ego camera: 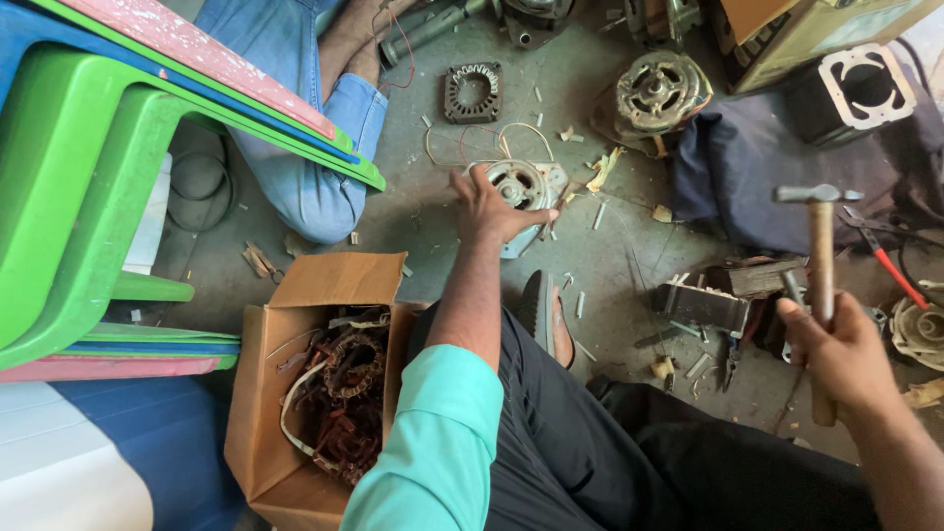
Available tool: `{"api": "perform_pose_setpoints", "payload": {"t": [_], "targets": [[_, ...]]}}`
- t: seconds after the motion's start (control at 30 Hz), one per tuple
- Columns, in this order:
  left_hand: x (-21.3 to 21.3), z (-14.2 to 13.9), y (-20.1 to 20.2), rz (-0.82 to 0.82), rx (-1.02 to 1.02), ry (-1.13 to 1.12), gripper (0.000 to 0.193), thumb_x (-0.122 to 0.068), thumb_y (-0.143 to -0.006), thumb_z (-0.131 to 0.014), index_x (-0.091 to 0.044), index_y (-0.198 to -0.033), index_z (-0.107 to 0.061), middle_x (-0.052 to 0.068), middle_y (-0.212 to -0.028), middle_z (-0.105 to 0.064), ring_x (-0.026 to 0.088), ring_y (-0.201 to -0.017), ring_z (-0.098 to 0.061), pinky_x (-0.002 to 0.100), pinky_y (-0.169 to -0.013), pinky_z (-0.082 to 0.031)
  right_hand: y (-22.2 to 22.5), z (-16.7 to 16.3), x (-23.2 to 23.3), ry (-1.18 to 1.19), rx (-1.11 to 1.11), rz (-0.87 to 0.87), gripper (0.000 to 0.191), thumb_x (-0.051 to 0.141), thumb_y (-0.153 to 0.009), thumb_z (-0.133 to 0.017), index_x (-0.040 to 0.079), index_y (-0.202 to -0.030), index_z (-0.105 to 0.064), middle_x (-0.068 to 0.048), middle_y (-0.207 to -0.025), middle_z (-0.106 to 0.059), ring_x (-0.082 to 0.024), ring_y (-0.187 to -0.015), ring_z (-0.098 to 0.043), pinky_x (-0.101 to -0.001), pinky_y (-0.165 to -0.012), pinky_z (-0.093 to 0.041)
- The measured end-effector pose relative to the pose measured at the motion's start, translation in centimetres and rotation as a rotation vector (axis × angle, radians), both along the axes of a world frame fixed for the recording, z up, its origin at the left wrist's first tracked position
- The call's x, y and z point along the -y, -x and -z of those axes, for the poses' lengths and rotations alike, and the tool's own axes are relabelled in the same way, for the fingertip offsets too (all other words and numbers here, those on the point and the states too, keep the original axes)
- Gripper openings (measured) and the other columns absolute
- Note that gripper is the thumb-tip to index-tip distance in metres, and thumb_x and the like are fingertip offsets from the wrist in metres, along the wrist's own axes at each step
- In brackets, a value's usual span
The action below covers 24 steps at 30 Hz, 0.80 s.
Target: The person sits on the floor and dismantles old electric motors, using a hammer to strike and pry components off the motor housings and pulling out copper windings by hand. They place removed copper coils into a cardboard box and later pick up an angle grinder.
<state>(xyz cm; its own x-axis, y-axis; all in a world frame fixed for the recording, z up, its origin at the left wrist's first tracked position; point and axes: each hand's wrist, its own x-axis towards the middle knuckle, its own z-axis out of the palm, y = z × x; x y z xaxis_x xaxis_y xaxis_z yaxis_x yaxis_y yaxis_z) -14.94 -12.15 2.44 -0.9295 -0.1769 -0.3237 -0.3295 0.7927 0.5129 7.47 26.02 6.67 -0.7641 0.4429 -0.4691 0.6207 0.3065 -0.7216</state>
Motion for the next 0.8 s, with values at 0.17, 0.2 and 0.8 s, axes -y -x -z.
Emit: {"api": "perform_pose_setpoints", "payload": {"t": [0.17, 0.2, 0.8], "targets": [[-0.3, 0.6, -0.1, 0.047, -0.071, 0.132, 0.133, -0.073, -0.044, -0.093, -0.001, -0.137, -0.030, 0.021, -0.151, -0.029, 0.041, -0.141, -0.036, 0.050, -0.117, -0.034, 0.3, -0.2, 1.0, 0.001, -0.058, -0.103, 0.029, 0.025, -0.103, -0.070, -0.002, -0.103, -0.059, -0.007, -0.074, -0.062, -0.015, -0.064, -0.054, -0.0316, -0.060, -0.045], [-0.2, 0.7, -0.1, 0.049, -0.061, 0.117, 0.131, -0.073, -0.045, -0.090, 0.000, -0.137, -0.031, 0.020, -0.150, -0.032, 0.039, -0.141, -0.037, 0.049, -0.118, -0.034, 0.4, -0.4, 1.0, 0.012, -0.075, -0.108, 0.026, 0.024, -0.102, -0.070, 0.000, -0.102, -0.061, -0.007, -0.074, -0.064, -0.015, -0.065, -0.056, -0.0304, -0.061, -0.046], [0.0, 1.8, 0.5, 0.044, -0.053, 0.043, 0.135, -0.070, -0.047, -0.094, -0.001, -0.139, -0.025, 0.023, -0.154, -0.024, 0.040, -0.144, -0.027, 0.049, -0.120, -0.026, 0.3, -1.4, 0.7, 0.191, -0.199, 0.027, 0.027, 0.015, -0.102, -0.069, 0.000, -0.124, -0.064, -0.009, -0.101, -0.072, -0.015, -0.093, -0.068, -0.0310, -0.090, -0.054]]}}
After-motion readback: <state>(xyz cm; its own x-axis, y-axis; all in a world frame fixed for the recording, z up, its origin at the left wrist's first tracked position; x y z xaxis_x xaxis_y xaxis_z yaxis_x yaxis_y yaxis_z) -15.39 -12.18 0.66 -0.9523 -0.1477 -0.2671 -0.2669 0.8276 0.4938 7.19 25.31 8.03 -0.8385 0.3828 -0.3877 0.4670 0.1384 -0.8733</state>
